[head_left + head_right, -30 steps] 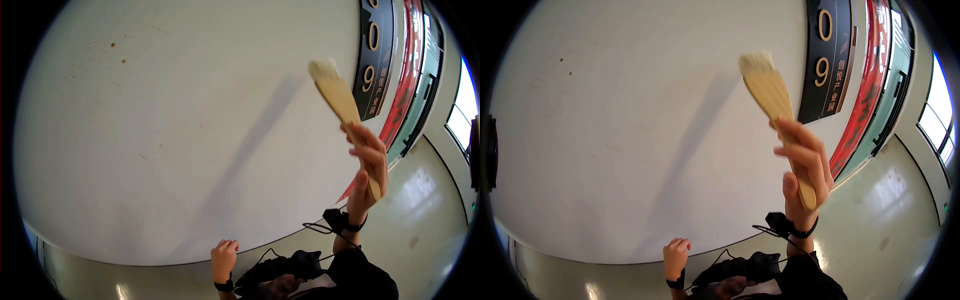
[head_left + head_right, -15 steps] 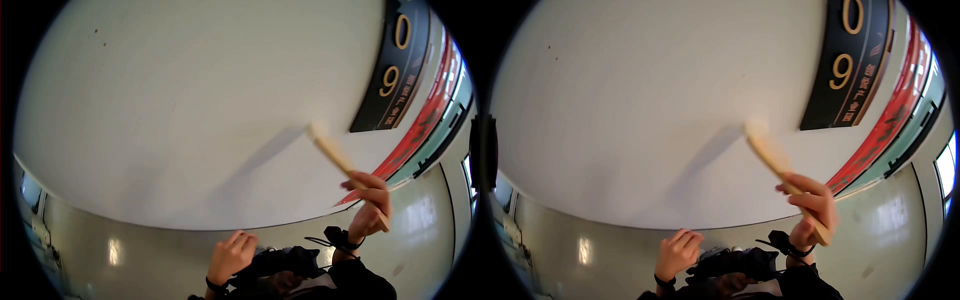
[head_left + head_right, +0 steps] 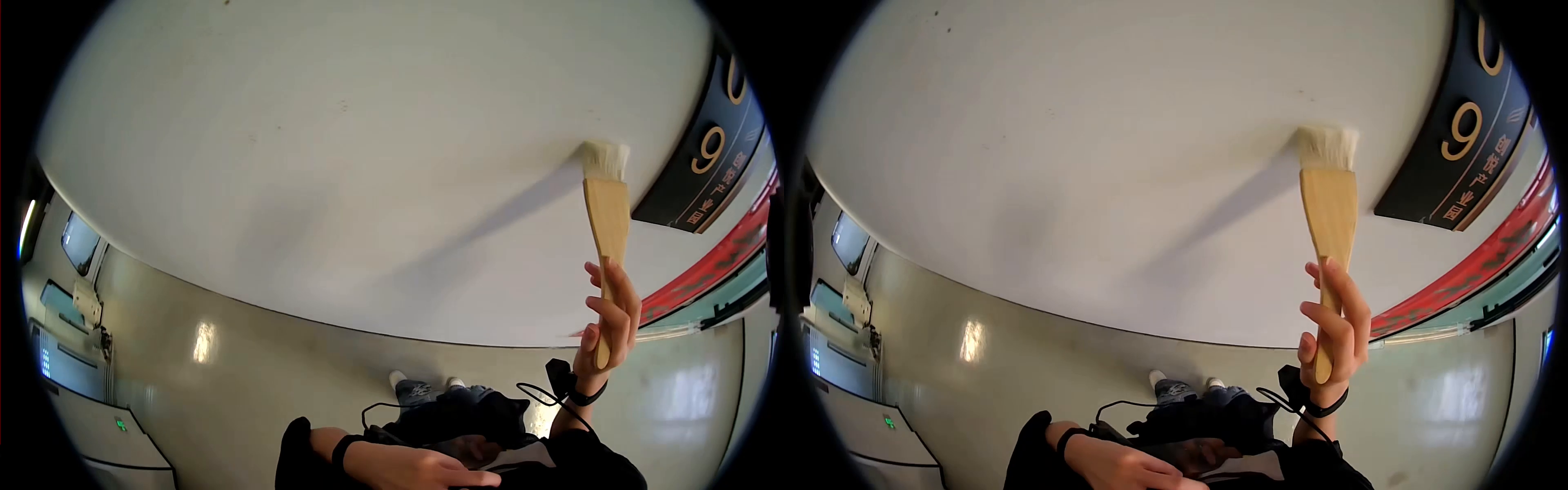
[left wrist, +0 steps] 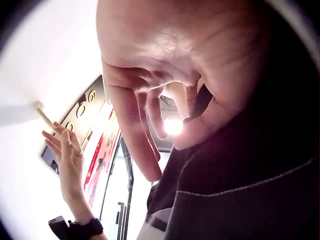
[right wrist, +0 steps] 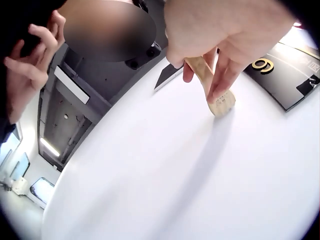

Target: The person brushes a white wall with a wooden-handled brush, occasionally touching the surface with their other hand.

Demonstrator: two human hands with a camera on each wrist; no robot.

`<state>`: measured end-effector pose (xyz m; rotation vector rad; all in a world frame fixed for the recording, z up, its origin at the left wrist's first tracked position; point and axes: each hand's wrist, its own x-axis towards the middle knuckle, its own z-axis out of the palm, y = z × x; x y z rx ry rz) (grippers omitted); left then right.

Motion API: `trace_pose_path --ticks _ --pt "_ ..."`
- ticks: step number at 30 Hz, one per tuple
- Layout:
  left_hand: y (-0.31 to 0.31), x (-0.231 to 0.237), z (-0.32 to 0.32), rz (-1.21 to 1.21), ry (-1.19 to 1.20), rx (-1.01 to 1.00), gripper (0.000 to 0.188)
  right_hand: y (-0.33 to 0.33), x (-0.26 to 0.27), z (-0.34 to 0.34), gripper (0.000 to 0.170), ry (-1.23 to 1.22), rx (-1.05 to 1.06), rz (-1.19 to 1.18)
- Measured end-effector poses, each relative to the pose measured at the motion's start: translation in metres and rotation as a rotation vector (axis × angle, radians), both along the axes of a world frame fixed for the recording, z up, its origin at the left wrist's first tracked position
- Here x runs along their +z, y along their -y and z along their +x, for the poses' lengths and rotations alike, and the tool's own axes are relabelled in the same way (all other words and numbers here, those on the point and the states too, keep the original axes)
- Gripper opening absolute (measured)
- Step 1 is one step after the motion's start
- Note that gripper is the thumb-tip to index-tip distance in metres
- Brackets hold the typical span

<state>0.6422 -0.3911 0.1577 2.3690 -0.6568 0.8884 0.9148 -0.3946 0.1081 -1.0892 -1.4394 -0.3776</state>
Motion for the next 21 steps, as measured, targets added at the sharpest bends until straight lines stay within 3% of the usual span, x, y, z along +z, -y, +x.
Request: trace_pose_path --ticks 4,9,11,12,14,16,18,21 --pt "-0.001 0.01 0.001 -0.009 -0.024 0.004 0.029 -0.002 0.004 0.0 0.054 -0.005 -0.023 0.058" --pt "0.009 0.006 0.016 0.203 0.124 0.511 0.019 0.0 -0.005 -0.006 0.058 -0.058 -0.048 0.075" --pt "-0.009 0.02 0.012 0.238 -0.033 0.533 0.017 0.004 -0.015 -0.009 0.055 -0.075 -0.045 0.026" --pt "-0.011 0.007 0.021 0.171 0.118 0.647 0.022 0.007 -0.023 -0.009 0.05 -0.075 -0.028 -0.024" --pt "-0.019 0.013 0.027 0.154 0.098 0.667 0.02 0.012 -0.042 -0.006 0.043 -0.021 -0.004 -0.15" --pt "-0.025 0.006 0.035 0.144 0.149 0.633 0.016 0.018 -0.052 -0.013 0.02 -0.118 0.018 -0.353" --pt "-0.025 0.002 0.042 0.068 0.197 0.574 0.018 0.018 -0.054 -0.013 0.014 -0.159 0.044 -0.576" --pt "-0.012 -0.016 0.041 -0.018 0.031 0.322 0.014 0.026 -0.058 -0.002 0.015 -0.202 0.108 -0.606"
